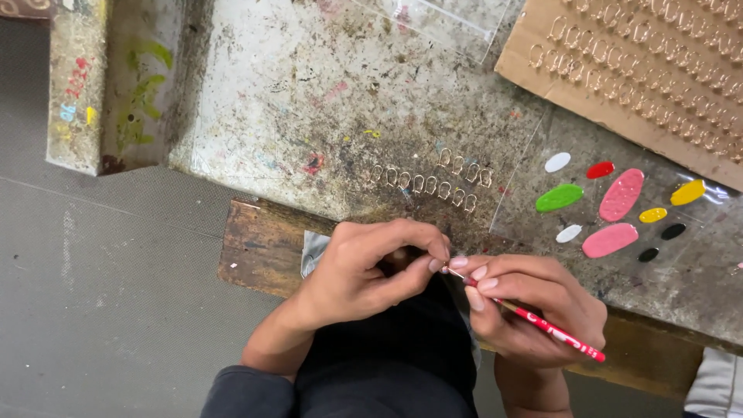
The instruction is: The person paints small metallic U-shaped components with a fine brush, repeatedly dipping the brush into pink paint on a palette and applying it to each piece. Finished pieces are placed on a cardboard tray while unpainted pieces remain on the table.
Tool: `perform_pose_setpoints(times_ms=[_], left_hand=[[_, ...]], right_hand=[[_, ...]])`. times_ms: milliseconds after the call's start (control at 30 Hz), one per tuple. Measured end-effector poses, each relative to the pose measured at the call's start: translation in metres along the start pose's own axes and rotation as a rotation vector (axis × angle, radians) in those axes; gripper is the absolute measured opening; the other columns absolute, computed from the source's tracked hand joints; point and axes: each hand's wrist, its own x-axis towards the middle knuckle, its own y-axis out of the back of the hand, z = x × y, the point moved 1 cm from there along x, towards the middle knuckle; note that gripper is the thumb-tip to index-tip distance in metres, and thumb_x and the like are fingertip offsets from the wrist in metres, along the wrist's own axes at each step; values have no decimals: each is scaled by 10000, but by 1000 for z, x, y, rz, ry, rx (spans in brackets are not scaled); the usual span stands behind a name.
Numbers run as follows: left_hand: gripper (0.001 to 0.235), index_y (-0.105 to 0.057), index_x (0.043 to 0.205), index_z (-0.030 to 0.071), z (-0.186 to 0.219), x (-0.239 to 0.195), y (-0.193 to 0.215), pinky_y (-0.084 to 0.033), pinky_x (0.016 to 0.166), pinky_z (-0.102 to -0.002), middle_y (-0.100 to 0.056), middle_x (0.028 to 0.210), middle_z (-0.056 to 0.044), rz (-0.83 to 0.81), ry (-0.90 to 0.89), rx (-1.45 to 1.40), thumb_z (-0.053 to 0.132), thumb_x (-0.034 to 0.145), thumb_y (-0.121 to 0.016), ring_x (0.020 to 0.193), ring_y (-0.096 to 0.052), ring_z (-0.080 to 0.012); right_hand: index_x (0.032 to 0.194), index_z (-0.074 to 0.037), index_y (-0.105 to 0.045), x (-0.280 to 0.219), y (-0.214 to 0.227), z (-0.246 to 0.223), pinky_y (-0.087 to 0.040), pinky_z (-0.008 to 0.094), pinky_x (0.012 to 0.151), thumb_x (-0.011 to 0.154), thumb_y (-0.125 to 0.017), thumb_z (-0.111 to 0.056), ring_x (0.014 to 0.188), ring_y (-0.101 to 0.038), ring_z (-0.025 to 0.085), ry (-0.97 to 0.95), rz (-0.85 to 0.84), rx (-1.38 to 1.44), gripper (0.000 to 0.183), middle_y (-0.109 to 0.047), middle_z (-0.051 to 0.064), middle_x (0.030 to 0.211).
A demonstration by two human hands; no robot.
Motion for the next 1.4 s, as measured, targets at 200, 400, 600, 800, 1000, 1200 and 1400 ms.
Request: perform_pose_setpoints(times_ms=[200, 400, 600, 800, 1000, 1200, 1400], left_hand=[[76, -646, 1089, 58, 1, 1, 1, -403, 532, -200, -731, 1030, -64, -6, -9, -2, 34, 1021, -623, 535, -455, -64], [72, -642, 1086, 55, 1, 2, 1, -406, 534, -201, -727, 1012, -60, -8, -15, 3, 31, 1022, -621, 542, -465, -67], [74, -644, 1086, 77, -1, 0, 0, -402, 539, -197, -728, 1012, -41, -14, 10, 11, 43, 1024, -623, 546, -461, -60], [84, -641, 1079, 65, 0, 0, 0, -385, 524, -195, -716, 988, -43, -10, 6, -17, 15, 1014, -627, 537, -448, -53], [89, -640, 1079, 71, -2, 0, 0, -379, 516, -196, -713, 995, -30, -5, -8, -2, 13, 1012, -636, 529, -439, -54], [99, -637, 1061, 68, -1, 1, -1, -389, 522, -201, -709, 975, -31, 7, -28, 16, -11, 1001, -637, 537, -446, -61], [94, -638, 1069, 58, -1, 1, 0, -406, 535, -207, -707, 969, -38, 10, -46, 17, -12, 1005, -632, 547, -469, -68]], right_hand=[[873, -51, -595, 1, -1, -2, -688, 275, 726, 890, -713, -53, 730, -796, 239, -12, 5, 13, 120, -682, 161, 841], [878, -46, -590, 0, -2, -1, -698, 281, 723, 896, -702, -51, 732, -797, 246, 0, 11, 18, 114, -670, 164, 838], [902, -57, -581, -2, -1, 1, -706, 284, 727, 909, -694, -58, 727, -789, 228, 0, 11, 9, 113, -669, 160, 838], [929, -66, -574, -9, -2, 6, -703, 273, 698, 922, -686, -103, 754, -808, 266, -39, 43, 75, 118, -655, 160, 868], [910, -44, -583, -6, -2, 4, -730, 307, 729, 898, -702, -67, 735, -796, 263, -11, 26, 89, 122, -652, 168, 851], [889, -38, -601, -3, -2, 4, -711, 288, 737, 880, -708, -27, 742, -806, 278, 31, 12, 67, 107, -665, 171, 841], [887, -52, -585, -5, -5, 5, -700, 279, 697, 895, -706, -63, 722, -801, 275, 24, 53, 54, 122, -653, 163, 831]])
